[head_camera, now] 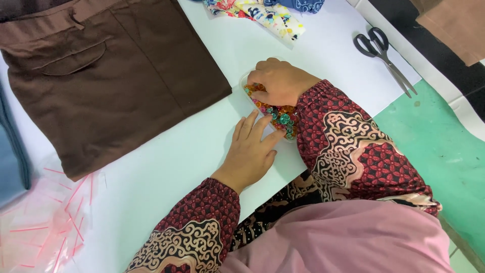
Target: Threading small decorative buttons onto a needle and placing them into individual plastic bags for packaging.
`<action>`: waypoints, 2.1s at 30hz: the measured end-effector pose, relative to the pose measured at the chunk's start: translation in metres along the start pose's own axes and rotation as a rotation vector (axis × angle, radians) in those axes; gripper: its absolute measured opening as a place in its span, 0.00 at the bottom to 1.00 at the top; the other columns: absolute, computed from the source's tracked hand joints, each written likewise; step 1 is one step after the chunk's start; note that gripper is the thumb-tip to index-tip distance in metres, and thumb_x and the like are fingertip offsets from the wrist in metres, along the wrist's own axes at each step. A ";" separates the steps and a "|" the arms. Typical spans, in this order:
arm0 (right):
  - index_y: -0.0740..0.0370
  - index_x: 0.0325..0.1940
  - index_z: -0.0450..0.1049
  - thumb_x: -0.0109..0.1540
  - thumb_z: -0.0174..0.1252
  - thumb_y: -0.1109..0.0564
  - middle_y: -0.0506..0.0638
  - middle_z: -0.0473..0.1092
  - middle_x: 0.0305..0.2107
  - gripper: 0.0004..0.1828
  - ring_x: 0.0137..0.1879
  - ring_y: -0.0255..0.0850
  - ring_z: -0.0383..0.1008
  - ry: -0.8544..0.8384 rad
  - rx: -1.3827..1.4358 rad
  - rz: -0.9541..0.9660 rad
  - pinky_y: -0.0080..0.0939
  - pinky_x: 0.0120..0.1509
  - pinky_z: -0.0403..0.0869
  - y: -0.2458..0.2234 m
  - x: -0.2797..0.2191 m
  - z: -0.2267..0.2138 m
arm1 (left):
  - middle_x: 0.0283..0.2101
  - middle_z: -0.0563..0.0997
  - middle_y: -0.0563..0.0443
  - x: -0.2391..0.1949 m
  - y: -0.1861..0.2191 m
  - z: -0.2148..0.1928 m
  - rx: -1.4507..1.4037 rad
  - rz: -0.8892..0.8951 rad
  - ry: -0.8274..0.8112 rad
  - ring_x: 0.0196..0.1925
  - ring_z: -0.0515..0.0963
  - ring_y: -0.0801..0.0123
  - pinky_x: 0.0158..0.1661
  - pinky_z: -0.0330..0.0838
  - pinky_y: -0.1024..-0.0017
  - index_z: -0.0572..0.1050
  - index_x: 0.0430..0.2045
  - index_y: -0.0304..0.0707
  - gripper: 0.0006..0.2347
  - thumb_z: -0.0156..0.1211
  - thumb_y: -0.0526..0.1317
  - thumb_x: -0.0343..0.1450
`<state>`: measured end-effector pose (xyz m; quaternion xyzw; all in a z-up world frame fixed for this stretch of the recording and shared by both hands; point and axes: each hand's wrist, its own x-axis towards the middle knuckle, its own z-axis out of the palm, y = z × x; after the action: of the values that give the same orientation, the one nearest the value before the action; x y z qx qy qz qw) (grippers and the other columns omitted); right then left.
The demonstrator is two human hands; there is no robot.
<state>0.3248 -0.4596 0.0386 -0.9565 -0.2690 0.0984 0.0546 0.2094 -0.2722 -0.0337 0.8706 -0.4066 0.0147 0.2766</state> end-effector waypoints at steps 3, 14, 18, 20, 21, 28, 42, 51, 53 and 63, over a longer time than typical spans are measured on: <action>0.53 0.57 0.76 0.67 0.52 0.47 0.58 0.70 0.46 0.18 0.57 0.56 0.68 -0.080 0.036 0.026 0.59 0.60 0.72 0.004 -0.010 -0.002 | 0.67 0.61 0.42 0.001 0.000 0.000 -0.013 0.000 -0.019 0.76 0.48 0.36 0.69 0.43 0.37 0.71 0.59 0.51 0.18 0.56 0.38 0.72; 0.59 0.62 0.74 0.71 0.45 0.52 0.63 0.71 0.52 0.20 0.61 0.59 0.70 -0.162 0.114 0.183 0.61 0.62 0.71 0.002 -0.027 -0.041 | 0.67 0.59 0.41 0.000 0.000 -0.001 -0.041 0.011 0.000 0.76 0.47 0.35 0.69 0.43 0.36 0.70 0.60 0.51 0.20 0.57 0.38 0.72; 0.58 0.64 0.73 0.71 0.47 0.43 0.61 0.70 0.52 0.25 0.61 0.57 0.69 -0.138 0.028 0.177 0.61 0.61 0.72 -0.008 -0.008 -0.031 | 0.67 0.60 0.40 -0.001 0.001 0.000 -0.045 0.015 -0.006 0.76 0.48 0.33 0.69 0.44 0.35 0.70 0.59 0.50 0.19 0.57 0.37 0.72; 0.53 0.64 0.73 0.68 0.48 0.39 0.58 0.68 0.52 0.26 0.63 0.54 0.64 -0.153 0.046 0.180 0.58 0.61 0.69 -0.004 -0.001 -0.020 | 0.66 0.62 0.40 -0.001 0.004 -0.003 -0.019 0.037 0.067 0.74 0.52 0.35 0.68 0.49 0.35 0.72 0.57 0.48 0.19 0.59 0.35 0.70; 0.47 0.65 0.72 0.66 0.50 0.36 0.55 0.67 0.53 0.27 0.64 0.52 0.60 -0.166 0.056 0.183 0.56 0.61 0.67 -0.001 0.002 -0.014 | 0.65 0.65 0.39 -0.001 0.006 -0.004 0.007 0.063 0.147 0.72 0.57 0.37 0.67 0.53 0.36 0.73 0.55 0.47 0.19 0.61 0.34 0.68; 0.50 0.54 0.78 0.67 0.51 0.43 0.51 0.70 0.44 0.18 0.60 0.50 0.62 -0.159 0.164 0.093 0.52 0.58 0.66 0.005 -0.009 -0.014 | 0.65 0.66 0.40 0.001 0.004 -0.005 0.007 0.070 0.148 0.72 0.58 0.37 0.67 0.53 0.35 0.73 0.56 0.47 0.20 0.62 0.34 0.68; 0.52 0.51 0.80 0.65 0.49 0.59 0.45 0.77 0.46 0.16 0.50 0.44 0.76 -0.078 0.264 0.049 0.48 0.56 0.72 -0.003 -0.117 -0.062 | 0.68 0.63 0.40 -0.002 0.000 -0.003 0.020 0.087 0.116 0.74 0.54 0.36 0.68 0.52 0.35 0.70 0.59 0.47 0.22 0.63 0.35 0.69; 0.58 0.51 0.79 0.65 0.44 0.65 0.58 0.78 0.42 0.19 0.49 0.61 0.76 -0.224 0.254 -0.002 0.60 0.50 0.76 -0.016 -0.121 -0.016 | 0.68 0.61 0.40 -0.003 -0.004 0.000 -0.004 0.027 0.021 0.76 0.49 0.35 0.70 0.48 0.43 0.69 0.62 0.48 0.21 0.58 0.37 0.72; 0.56 0.53 0.78 0.65 0.44 0.64 0.56 0.77 0.45 0.20 0.51 0.59 0.76 -0.219 0.242 -0.002 0.58 0.51 0.76 -0.006 -0.118 -0.004 | 0.67 0.61 0.39 0.000 -0.003 0.005 0.004 0.049 0.047 0.76 0.50 0.34 0.70 0.49 0.43 0.70 0.62 0.48 0.20 0.58 0.37 0.72; 0.51 0.54 0.81 0.67 0.44 0.64 0.49 0.75 0.46 0.21 0.54 0.48 0.68 -0.151 0.170 0.007 0.49 0.54 0.74 0.009 -0.076 0.013 | 0.69 0.59 0.40 -0.003 -0.003 0.000 0.012 0.002 -0.016 0.77 0.47 0.36 0.71 0.49 0.44 0.69 0.63 0.49 0.21 0.57 0.38 0.73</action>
<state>0.2633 -0.5067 0.0370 -0.9392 -0.2599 0.1926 0.1149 0.2094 -0.2683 -0.0358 0.8719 -0.4097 0.0102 0.2682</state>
